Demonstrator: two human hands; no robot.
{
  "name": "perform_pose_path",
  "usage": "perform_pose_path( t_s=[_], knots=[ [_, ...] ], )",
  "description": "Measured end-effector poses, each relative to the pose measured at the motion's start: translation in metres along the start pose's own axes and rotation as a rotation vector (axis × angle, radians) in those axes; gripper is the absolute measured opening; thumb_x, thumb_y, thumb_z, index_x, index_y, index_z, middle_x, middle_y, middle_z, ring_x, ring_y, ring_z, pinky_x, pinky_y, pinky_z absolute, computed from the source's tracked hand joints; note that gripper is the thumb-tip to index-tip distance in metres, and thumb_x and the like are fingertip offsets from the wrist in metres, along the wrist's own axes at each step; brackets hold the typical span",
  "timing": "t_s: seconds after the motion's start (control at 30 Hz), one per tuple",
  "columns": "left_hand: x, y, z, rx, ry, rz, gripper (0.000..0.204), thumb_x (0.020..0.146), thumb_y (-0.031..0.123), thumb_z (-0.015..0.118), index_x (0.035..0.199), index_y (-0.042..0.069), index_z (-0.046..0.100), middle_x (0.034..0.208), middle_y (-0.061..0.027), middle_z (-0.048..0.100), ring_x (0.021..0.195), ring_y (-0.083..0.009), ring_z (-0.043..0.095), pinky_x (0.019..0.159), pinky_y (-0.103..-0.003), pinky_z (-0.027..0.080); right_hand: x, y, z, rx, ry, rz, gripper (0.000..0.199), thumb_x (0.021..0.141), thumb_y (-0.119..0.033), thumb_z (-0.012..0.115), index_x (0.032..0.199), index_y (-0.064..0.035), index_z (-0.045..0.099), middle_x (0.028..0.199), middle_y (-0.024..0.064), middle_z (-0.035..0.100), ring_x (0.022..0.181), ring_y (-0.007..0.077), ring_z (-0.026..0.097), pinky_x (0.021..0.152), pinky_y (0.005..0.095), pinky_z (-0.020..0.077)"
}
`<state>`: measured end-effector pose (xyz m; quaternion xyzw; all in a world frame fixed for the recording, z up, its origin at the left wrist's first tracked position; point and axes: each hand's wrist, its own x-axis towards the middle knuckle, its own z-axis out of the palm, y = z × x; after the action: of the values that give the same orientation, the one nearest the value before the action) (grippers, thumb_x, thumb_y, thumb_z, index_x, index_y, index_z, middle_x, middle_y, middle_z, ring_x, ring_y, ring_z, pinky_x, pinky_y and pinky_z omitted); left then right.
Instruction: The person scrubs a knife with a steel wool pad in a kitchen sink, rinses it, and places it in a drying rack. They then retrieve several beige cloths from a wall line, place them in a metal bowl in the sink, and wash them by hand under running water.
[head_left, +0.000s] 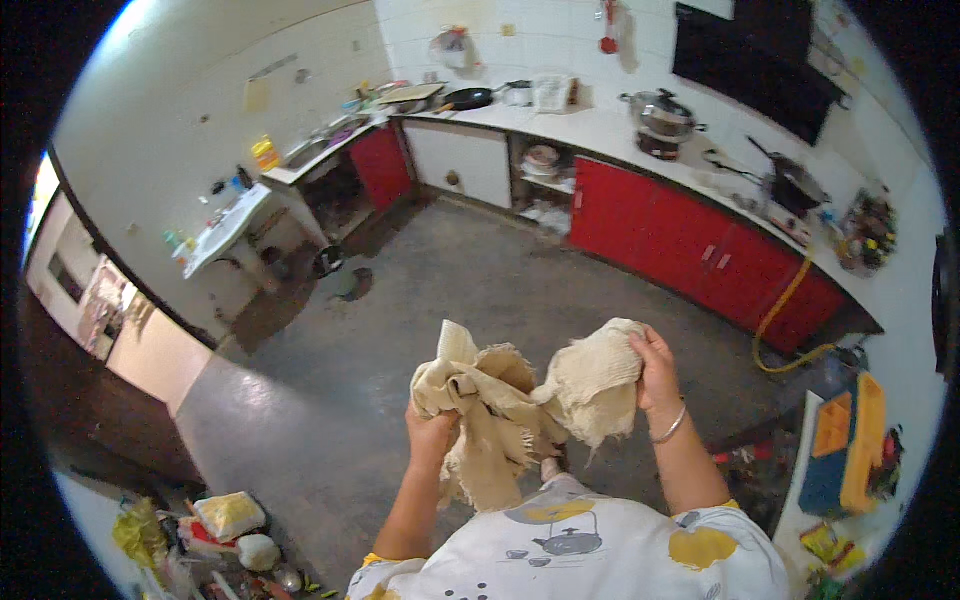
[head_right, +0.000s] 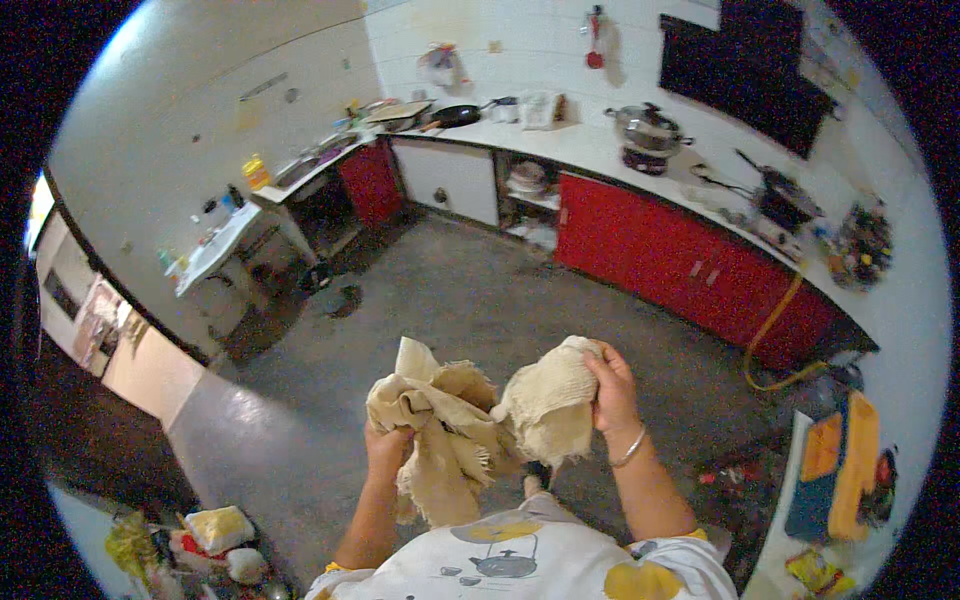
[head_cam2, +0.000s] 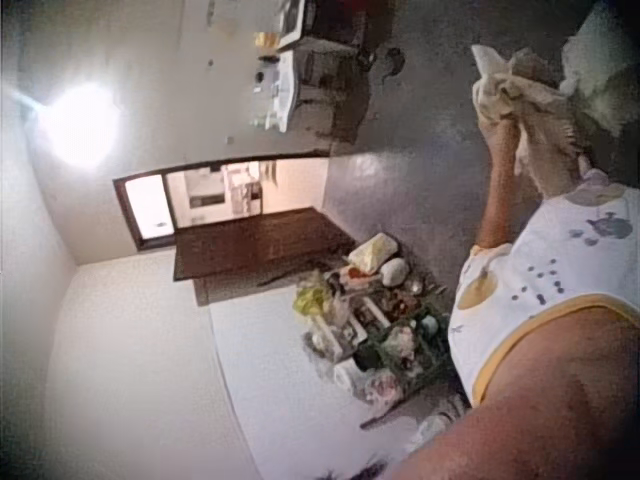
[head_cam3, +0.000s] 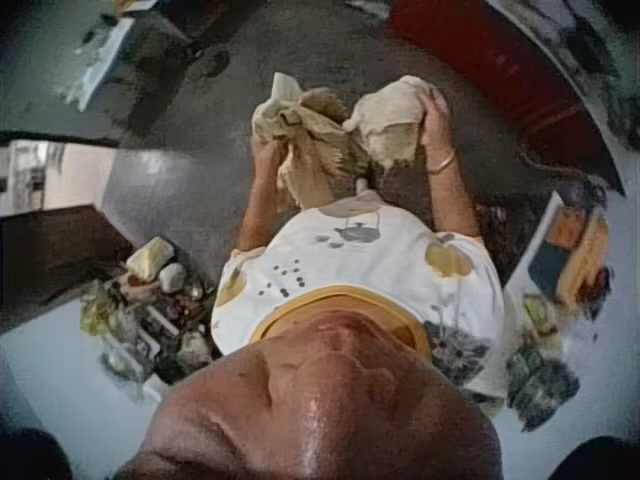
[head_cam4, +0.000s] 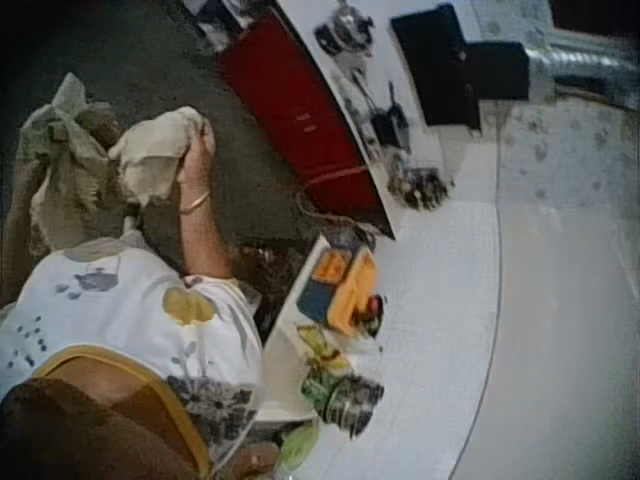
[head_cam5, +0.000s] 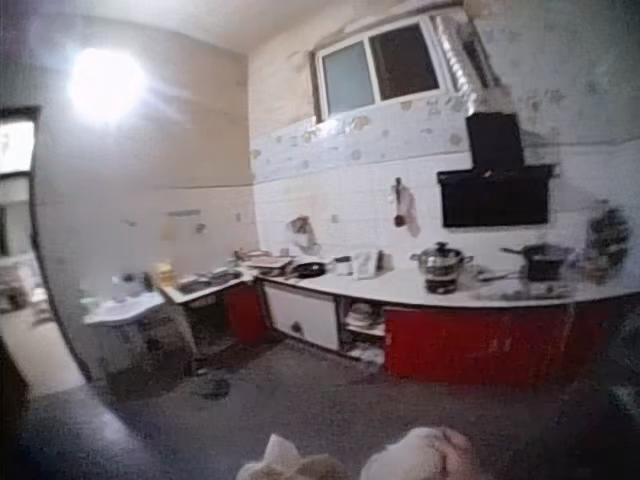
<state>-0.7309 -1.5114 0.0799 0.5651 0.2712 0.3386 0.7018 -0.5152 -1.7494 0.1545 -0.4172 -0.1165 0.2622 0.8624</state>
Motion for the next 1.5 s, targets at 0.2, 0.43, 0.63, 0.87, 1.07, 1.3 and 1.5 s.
perform_pose_path(
  t_s=[0.2,0.43,0.63,0.87,1.07,1.3,1.5],
  knots=[
    [0.028,0.012,0.041,0.123,0.236,-0.085,0.044,0.065,-0.006,0.064,0.107,0.003,0.057,0.099,-0.0036,0.060,0.090,-0.0159,0.058,0.080,-0.029,0.046,0.083,0.036,-0.038,0.059,-0.008,0.245,0.019,0.088,-0.011,0.051,0.105,-0.0041,0.055,0.099,0.0071,0.062,0.091,0.0200,0.061,0.081,0.0368,0.0499],
    [0.100,0.045,0.070,0.229,0.290,0.211,0.042,0.066,0.004,0.069,0.106,0.004,0.057,0.099,-0.0031,0.060,0.087,-0.0140,0.056,0.077,-0.027,0.046,0.200,0.040,0.004,0.224,-0.155,0.464,0.021,0.092,-0.014,0.046,0.109,-0.0058,0.054,0.101,0.0078,0.062,0.094,0.0212,0.060,0.084,0.0368,0.0492],
    [0.204,0.054,0.053,0.050,0.487,0.135,0.043,0.064,-0.001,0.068,0.104,0.007,0.058,0.096,-0.0012,0.060,0.086,-0.0128,0.057,0.076,-0.028,0.047,0.345,0.082,0.066,0.204,-0.246,0.557,0.022,0.093,-0.014,0.043,0.109,-0.0046,0.054,0.103,0.0083,0.061,0.093,0.0218,0.061,0.084,0.0366,0.0500],
    [0.395,0.040,-0.006,0.193,0.477,0.194,0.048,0.061,0.000,0.069,0.107,0.006,0.057,0.099,-0.0018,0.061,0.091,-0.0141,0.057,0.081,-0.029,0.046,0.514,0.159,0.149,0.144,-0.397,0.610,0.030,0.093,-0.020,0.043,0.115,-0.0026,0.053,0.111,0.0112,0.060,0.101,0.0251,0.058,0.089,0.0401,0.0466],
    [0.584,0.079,0.015,0.213,0.450,0.264,0.039,0.064,0.002,0.064,0.102,0.003,0.059,0.096,-0.0043,0.061,0.087,-0.0141,0.057,0.075,-0.029,0.047,0.655,0.107,0.225,0.241,-0.323,0.626,0.041,0.090,-0.032,0.046,0.115,-0.0004,0.054,0.112,0.0152,0.060,0.101,0.0288,0.059,0.091,0.0438,0.0460],
    [0.762,0.051,-0.002,-0.006,0.393,0.234,0.046,0.064,-0.001,0.070,0.107,0.005,0.056,0.103,-0.0019,0.059,0.093,-0.0134,0.056,0.082,-0.029,0.046,0.807,0.161,0.246,0.290,-0.217,0.540,0.041,0.093,-0.032,0.044,0.118,-0.0010,0.052,0.115,0.0145,0.058,0.106,0.0281,0.056,0.092,0.0429,0.0447],
    [0.888,0.065,0.027,0.225,0.581,0.139,0.046,0.068,-0.001,0.068,0.112,0.003,0.053,0.104,-0.0042,0.059,0.094,-0.0174,0.057,0.081,-0.031,0.047,0.978,0.253,0.264,0.159,-0.212,0.819,0.037,0.091,-0.027,0.045,0.113,0.0003,0.055,0.112,0.0158,0.059,0.104,0.0291,0.057,0.093,0.0441,0.0436]
  ],
)
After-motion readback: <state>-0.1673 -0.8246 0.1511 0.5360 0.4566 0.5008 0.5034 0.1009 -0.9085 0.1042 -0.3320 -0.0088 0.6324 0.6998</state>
